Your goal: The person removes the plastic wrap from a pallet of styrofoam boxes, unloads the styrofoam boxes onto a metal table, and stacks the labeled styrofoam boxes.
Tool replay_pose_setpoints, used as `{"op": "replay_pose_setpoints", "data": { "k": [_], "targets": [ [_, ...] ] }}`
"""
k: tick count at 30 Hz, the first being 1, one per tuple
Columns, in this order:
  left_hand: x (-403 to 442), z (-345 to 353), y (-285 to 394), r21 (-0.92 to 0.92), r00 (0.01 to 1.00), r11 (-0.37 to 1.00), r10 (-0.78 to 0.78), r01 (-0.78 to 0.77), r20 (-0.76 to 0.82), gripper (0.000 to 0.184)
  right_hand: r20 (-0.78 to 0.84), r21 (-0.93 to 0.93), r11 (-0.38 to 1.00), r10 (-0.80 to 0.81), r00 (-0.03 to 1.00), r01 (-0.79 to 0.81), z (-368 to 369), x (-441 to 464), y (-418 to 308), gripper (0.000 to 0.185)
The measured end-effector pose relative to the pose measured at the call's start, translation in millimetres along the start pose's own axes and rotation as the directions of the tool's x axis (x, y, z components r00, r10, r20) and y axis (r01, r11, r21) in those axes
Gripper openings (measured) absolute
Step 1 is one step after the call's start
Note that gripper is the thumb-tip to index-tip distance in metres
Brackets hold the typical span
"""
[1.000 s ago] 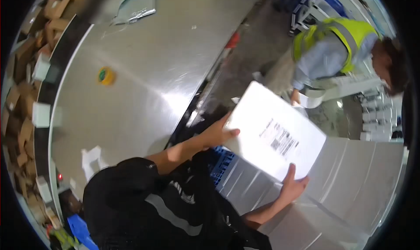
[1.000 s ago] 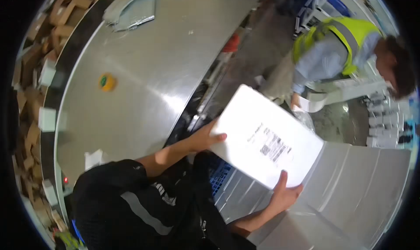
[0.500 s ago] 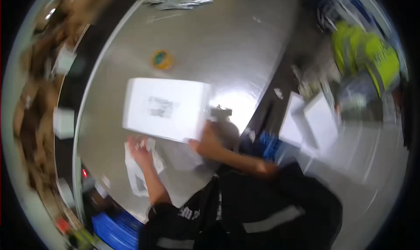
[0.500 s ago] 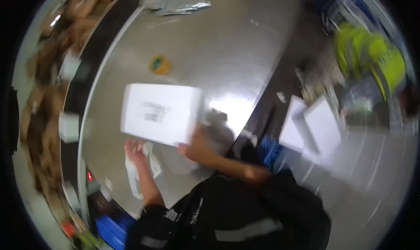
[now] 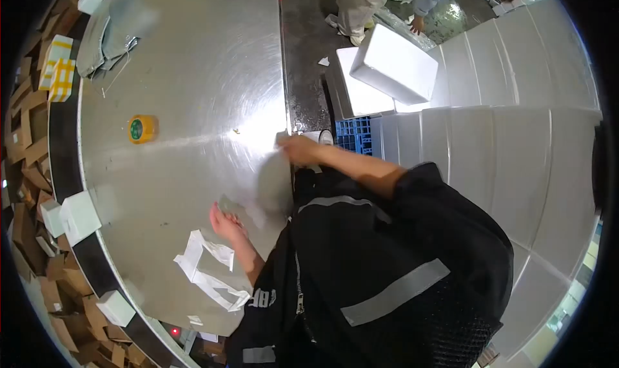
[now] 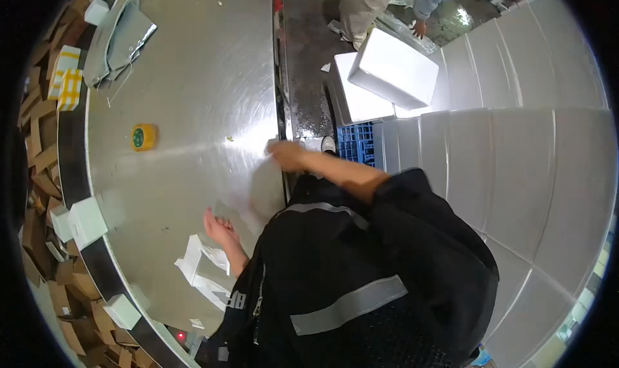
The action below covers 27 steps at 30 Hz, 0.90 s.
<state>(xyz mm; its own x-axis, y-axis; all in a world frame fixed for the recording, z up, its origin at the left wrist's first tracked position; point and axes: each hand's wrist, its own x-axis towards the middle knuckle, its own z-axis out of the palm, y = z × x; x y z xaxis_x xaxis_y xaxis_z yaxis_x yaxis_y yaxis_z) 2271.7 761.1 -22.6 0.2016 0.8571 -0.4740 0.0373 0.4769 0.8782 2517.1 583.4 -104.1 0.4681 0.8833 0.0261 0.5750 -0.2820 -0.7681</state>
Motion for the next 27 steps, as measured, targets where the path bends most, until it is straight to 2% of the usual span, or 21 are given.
{"op": "replay_pose_setpoints", "data": {
  "k": [1, 2, 3, 4, 5, 7, 8, 10, 11, 14, 15, 16, 17, 18, 19, 21, 23, 24, 25, 26, 27],
  "targets": [
    [8, 20, -3, 0.033, 0.997, 0.999, 0.016, -0.018, 0.075, 0.023, 0.006, 0.042, 0.996, -0.077, 0.997, 0.077, -45, -27, 35, 0.028],
    [12, 38, 0, 0.037, 0.996, 0.999, 0.021, -0.024, 0.086, 0.023, -0.084, 0.025, 0.918, 0.396, 0.914, -0.396, -80, -60, 50, 0.030],
    [19, 59, 3, 0.116, 0.984, 0.992, 0.025, -0.046, 0.179, 0.023, -0.084, -0.107, 0.857, 0.497, 0.864, -0.504, -109, -86, 83, 0.028],
    [22, 80, 4, 0.191, 0.962, 0.979, 0.023, -0.077, 0.272, 0.023, -0.142, -0.056, 0.795, 0.593, 0.793, -0.604, -145, -117, 97, 0.028],
    [23, 98, 5, 0.194, 0.956, 0.977, 0.031, -0.091, 0.292, 0.023, -0.228, 0.019, 0.638, 0.752, 0.618, -0.770, -164, -143, 119, 0.027],
    [25, 141, 10, 0.279, 0.932, 0.954, 0.002, -0.111, 0.363, 0.023, -0.215, 0.451, 0.378, 0.925, 0.312, -0.809, -206, -183, 149, 0.030],
    [20, 165, 10, 0.320, 0.919, 0.940, -0.015, -0.122, 0.395, 0.023, -0.227, 0.469, 0.374, 0.926, 0.300, -0.800, -222, -202, 174, 0.030],
    [4, 208, 6, 0.399, 0.864, 0.896, -0.035, -0.195, 0.502, 0.023, -0.591, 0.278, 0.507, 0.760, 0.271, -0.816, -234, -229, 238, 0.040],
    [-7, 228, 1, 0.462, 0.814, 0.848, -0.065, -0.259, 0.577, 0.022, -0.602, 0.296, 0.509, 0.756, 0.256, -0.808, -242, -236, 260, 0.040],
    [-51, 284, 1, 0.585, 0.604, 0.630, -0.221, -0.511, 0.766, 0.025, -0.595, 0.557, 0.147, 0.757, -0.270, -0.817, -286, -240, 316, 0.064],
    [-42, 283, -11, 0.583, 0.526, 0.653, -0.316, -0.484, 0.790, 0.028, -0.531, 0.629, 0.007, 0.734, -0.423, -0.777, -297, -239, 325, 0.072],
    [-59, 294, -4, 0.625, 0.516, 0.597, -0.372, -0.503, 0.771, 0.029, -0.403, 0.724, -0.056, 0.774, -0.488, -0.688, -318, -235, 317, 0.075],
    [-74, 303, 3, 0.678, 0.537, 0.553, -0.424, -0.484, 0.729, 0.030, -0.259, 0.805, -0.128, 0.803, -0.536, -0.580, -331, -239, 306, 0.079],
    [-54, 288, -10, 0.709, 0.537, 0.566, -0.476, -0.420, 0.697, 0.030, -0.252, 0.804, -0.116, 0.822, -0.511, -0.583, -311, -244, 330, 0.082],
    [-56, 288, -11, 0.729, 0.570, 0.562, -0.473, -0.391, 0.671, 0.029, -0.257, 0.798, -0.100, 0.836, -0.486, -0.594, -303, -242, 336, 0.086],
    [-57, 294, -15, 0.750, 0.595, 0.554, -0.482, -0.362, 0.643, 0.029, -0.347, 0.766, -0.094, 0.772, -0.532, -0.636, -291, -228, 315, 0.087],
    [-55, 302, -23, 0.766, 0.615, 0.561, -0.494, -0.315, 0.615, 0.028, -0.316, 0.688, -0.136, 0.829, -0.462, -0.713, -260, -219, 306, 0.087],
    [-58, 303, -29, 0.781, 0.635, 0.559, -0.504, -0.277, 0.585, 0.028, -0.427, 0.645, -0.133, 0.754, -0.499, -0.753, -217, -203, 313, 0.081],
    [-56, 309, -41, 0.765, 0.603, 0.588, -0.519, -0.262, 0.606, 0.027, -0.533, 0.597, -0.138, 0.667, -0.520, -0.790, -184, -186, 316, 0.076],
    [-56, 327, -47, 0.751, 0.570, 0.611, -0.534, -0.251, 0.624, 0.027, -0.438, 0.659, -0.211, 0.673, -0.596, -0.722, -179, -165, 301, 0.075],
    [-59, 344, -58, 0.639, 0.468, 0.650, -0.451, -0.411, 0.760, 0.026, -0.333, 0.707, -0.287, 0.671, -0.662, -0.646, -173, -149, 285, 0.074]
  ]
}}
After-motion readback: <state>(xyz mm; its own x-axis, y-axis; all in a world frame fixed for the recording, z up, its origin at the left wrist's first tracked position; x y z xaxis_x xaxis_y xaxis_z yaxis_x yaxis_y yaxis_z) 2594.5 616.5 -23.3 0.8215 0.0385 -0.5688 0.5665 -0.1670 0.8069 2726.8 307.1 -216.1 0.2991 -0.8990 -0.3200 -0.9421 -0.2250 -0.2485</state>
